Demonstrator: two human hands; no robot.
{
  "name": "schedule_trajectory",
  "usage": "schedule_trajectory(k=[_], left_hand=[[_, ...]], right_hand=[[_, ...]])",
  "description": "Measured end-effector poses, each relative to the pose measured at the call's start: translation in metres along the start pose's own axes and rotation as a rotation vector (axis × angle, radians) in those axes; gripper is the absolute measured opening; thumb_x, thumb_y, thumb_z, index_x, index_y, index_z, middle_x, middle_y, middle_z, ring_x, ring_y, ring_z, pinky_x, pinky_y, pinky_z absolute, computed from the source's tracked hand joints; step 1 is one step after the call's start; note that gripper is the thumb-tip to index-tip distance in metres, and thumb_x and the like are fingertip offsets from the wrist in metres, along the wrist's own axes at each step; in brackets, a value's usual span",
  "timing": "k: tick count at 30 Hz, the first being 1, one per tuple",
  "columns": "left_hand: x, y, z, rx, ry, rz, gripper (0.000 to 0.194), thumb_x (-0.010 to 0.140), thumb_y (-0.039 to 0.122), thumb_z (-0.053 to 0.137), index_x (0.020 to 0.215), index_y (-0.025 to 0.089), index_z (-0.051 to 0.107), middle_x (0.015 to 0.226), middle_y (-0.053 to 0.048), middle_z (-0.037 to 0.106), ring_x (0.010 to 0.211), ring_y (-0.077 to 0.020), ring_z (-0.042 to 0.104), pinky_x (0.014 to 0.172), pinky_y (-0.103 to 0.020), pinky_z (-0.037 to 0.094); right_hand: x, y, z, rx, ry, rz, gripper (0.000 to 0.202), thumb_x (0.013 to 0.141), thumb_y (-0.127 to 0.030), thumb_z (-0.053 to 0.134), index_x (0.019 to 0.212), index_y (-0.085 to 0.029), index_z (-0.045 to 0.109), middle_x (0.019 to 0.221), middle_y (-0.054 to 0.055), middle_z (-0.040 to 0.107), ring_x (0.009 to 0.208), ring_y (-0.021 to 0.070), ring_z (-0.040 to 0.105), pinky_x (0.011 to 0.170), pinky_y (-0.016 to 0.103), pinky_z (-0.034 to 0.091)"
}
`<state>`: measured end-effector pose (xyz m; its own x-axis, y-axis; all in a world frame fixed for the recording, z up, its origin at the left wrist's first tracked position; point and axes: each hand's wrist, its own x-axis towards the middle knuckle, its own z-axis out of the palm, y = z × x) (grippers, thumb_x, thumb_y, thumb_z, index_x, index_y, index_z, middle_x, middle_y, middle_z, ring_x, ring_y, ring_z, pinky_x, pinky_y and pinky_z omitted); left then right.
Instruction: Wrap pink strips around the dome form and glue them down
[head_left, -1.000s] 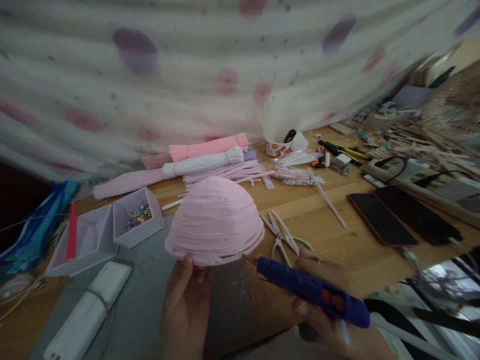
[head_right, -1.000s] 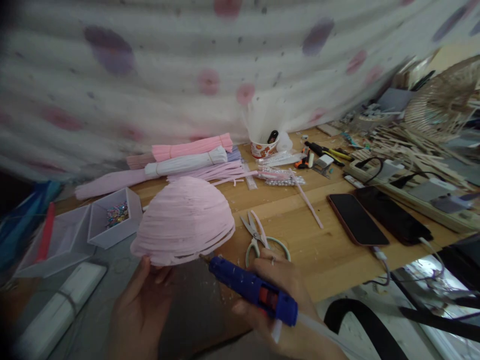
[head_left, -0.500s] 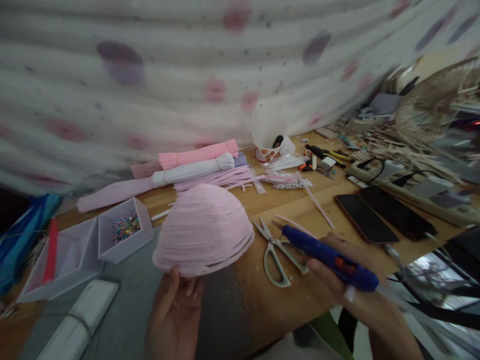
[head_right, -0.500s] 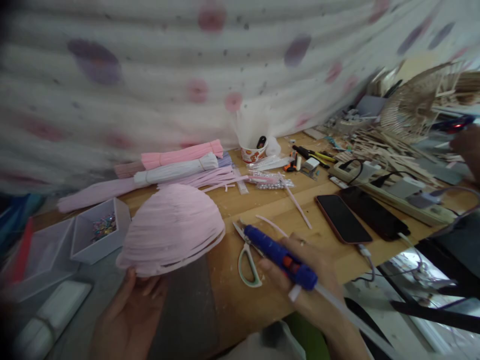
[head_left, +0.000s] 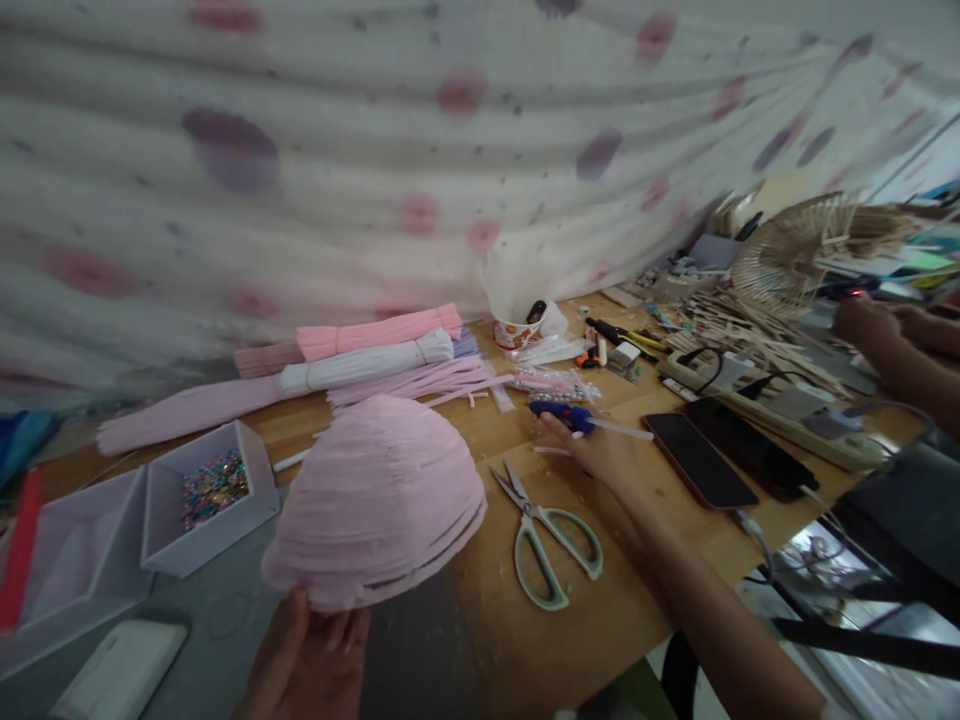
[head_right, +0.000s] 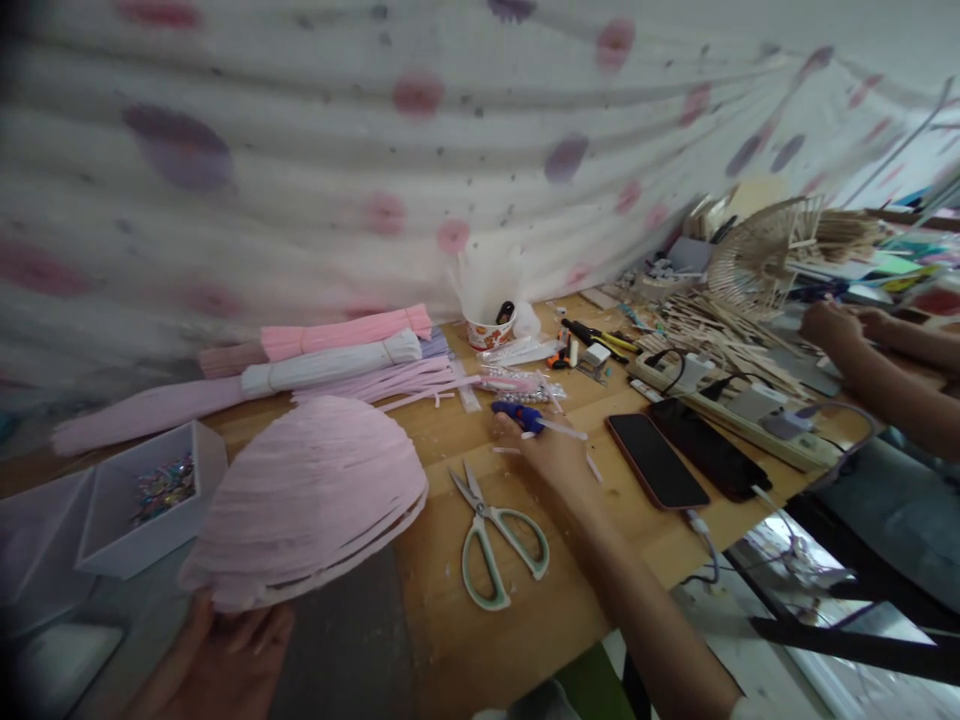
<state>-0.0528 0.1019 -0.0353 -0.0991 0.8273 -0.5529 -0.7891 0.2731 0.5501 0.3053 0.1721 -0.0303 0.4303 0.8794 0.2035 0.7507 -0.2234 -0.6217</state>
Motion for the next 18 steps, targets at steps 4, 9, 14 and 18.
schedule_trajectory(k=[4, 9, 14, 18], left_hand=[[0.002, 0.0, 0.0, 0.011, -0.007, 0.0, 0.02, 0.067, 0.023, 0.081, 0.086, 0.027, 0.075, 0.083, 0.001, 0.079, 0.084, -0.0194, 0.073, 0.088, -0.035, 0.061], [0.002, 0.001, -0.001, -0.005, 0.008, 0.005, 0.017, 0.071, 0.025, 0.078, 0.087, 0.028, 0.076, 0.085, 0.0, 0.079, 0.084, -0.0199, 0.074, 0.087, -0.035, 0.062], [0.001, 0.002, 0.0, -0.021, -0.009, -0.008, 0.017, 0.074, 0.023, 0.074, 0.09, 0.029, 0.076, 0.087, 0.0, 0.079, 0.086, -0.0205, 0.074, 0.085, -0.035, 0.062], [0.0, 0.002, 0.003, -0.047, -0.015, -0.016, 0.018, 0.073, 0.02, 0.073, 0.09, 0.027, 0.075, 0.087, 0.0, 0.078, 0.086, -0.02, 0.072, 0.083, -0.034, 0.062]], right_hand=[[0.016, 0.001, -0.006, 0.014, -0.162, -0.047, 0.045, 0.077, -0.064, 0.065, 0.062, -0.022, 0.062, 0.063, 0.004, 0.066, 0.062, 0.0213, 0.059, 0.056, 0.031, 0.044], [0.005, -0.008, -0.011, -0.055, -0.195, -0.028, 0.054, 0.087, -0.066, 0.052, 0.056, -0.021, 0.058, 0.051, 0.001, 0.058, 0.05, 0.0173, 0.054, 0.05, 0.029, 0.038], [-0.018, -0.003, 0.005, -0.176, -0.095, -0.028, 0.049, 0.093, -0.06, 0.046, 0.084, -0.017, 0.067, 0.08, 0.011, 0.071, 0.07, 0.0242, 0.064, 0.06, 0.033, 0.044], [-0.029, 0.015, -0.005, -0.274, -0.134, -0.083, 0.032, 0.085, -0.049, 0.062, 0.096, -0.019, 0.066, 0.094, 0.011, 0.073, 0.084, 0.0273, 0.067, 0.07, 0.035, 0.048]])
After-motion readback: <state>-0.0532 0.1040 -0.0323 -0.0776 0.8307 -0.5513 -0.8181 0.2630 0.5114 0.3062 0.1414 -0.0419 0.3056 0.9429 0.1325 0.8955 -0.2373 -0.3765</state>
